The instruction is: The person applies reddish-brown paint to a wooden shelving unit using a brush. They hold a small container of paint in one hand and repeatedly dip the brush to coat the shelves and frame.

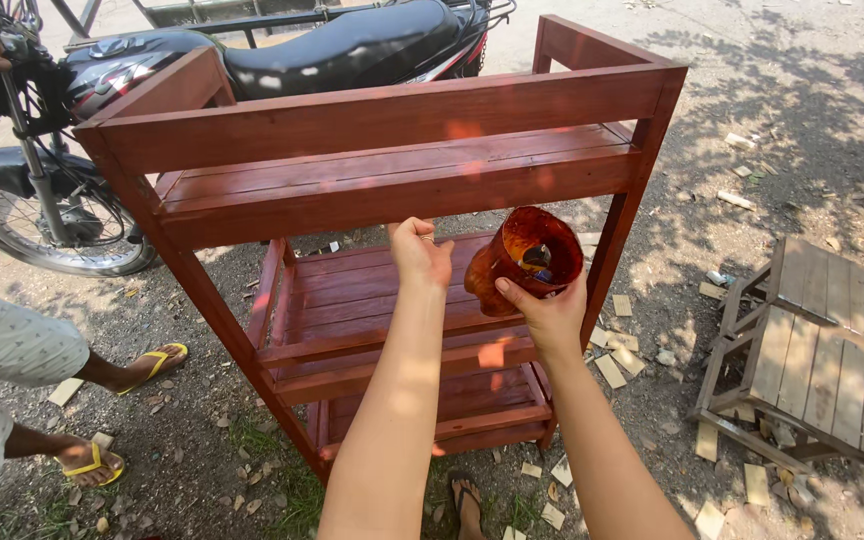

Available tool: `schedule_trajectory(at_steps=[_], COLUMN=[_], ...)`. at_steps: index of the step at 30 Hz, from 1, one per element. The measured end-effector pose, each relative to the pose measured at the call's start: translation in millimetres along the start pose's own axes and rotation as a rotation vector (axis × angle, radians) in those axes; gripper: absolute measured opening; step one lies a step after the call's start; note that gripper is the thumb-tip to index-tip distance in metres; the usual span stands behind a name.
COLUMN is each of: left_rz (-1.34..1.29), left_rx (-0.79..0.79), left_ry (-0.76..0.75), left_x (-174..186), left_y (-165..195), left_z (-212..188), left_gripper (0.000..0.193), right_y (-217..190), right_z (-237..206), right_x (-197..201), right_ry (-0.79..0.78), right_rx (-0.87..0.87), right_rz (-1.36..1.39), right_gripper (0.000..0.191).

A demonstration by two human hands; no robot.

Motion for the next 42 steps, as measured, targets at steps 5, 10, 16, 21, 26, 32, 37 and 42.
schedule_trajectory(at_steps=[5,10,16,21,26,32,37,42], left_rz=[0.127,0.26,0.289,0.359,0.372,0.49,0.758,1.126], left_rx=[-0.01,0.064,0.085,0.096,0.088,0.127,0.193,0.388], left_ry=[-0.037,-0.003,0.021,0.054,0.061,0.109,-0.074,-0.527], left_x=[11.5,31.2,49.5,71.8,96.0,132.5,133.0,127.8], left_y=[5.5,6.5,3.6,5.4,6.8,2.6,12.1,26.7], left_z=[-58.5,-105.3,-137.3,-170.6,-203.0,-250.8,-276.4,-329.3], left_gripper=[0.046,0.044,0.046,0.046,0.043,0.048,0.096,0.124], right_y=[-8.5,-15.0,-24.4,-32.7,-35.3,-31.7,-36.2,-39.4], right_z=[-45.0,-77.1,-109.9,-134.7,-165.6,-201.9,-227.9,-246.1], right_x=[10.3,31.7,56.8,77.8,88.9,93.7,94.7,92.2], right_ry=[0.026,0.047,0.045,0.043,0.024,0.018,-0.023,-0.114], right_rx=[0.008,0.01,-0.001,0.008,0.052,-0.022,-0.026,-0.046], right_rz=[-0.042,-0.004,0.054,0.006,-0.004,-0.023,0.005,0.049], right_gripper=[0.081,0.08,0.081,0.084,0.083,0.084,0.087,0.09])
Point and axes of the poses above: each hand's wrist, its own z-axis towards the middle knuckle, its own x-axis out of the back of the hand, y = z × x, the point moved 5 cm from there along z, towards the middle knuckle, and after that the axes turned 5 degrees about -x, right-handed, at the moved point
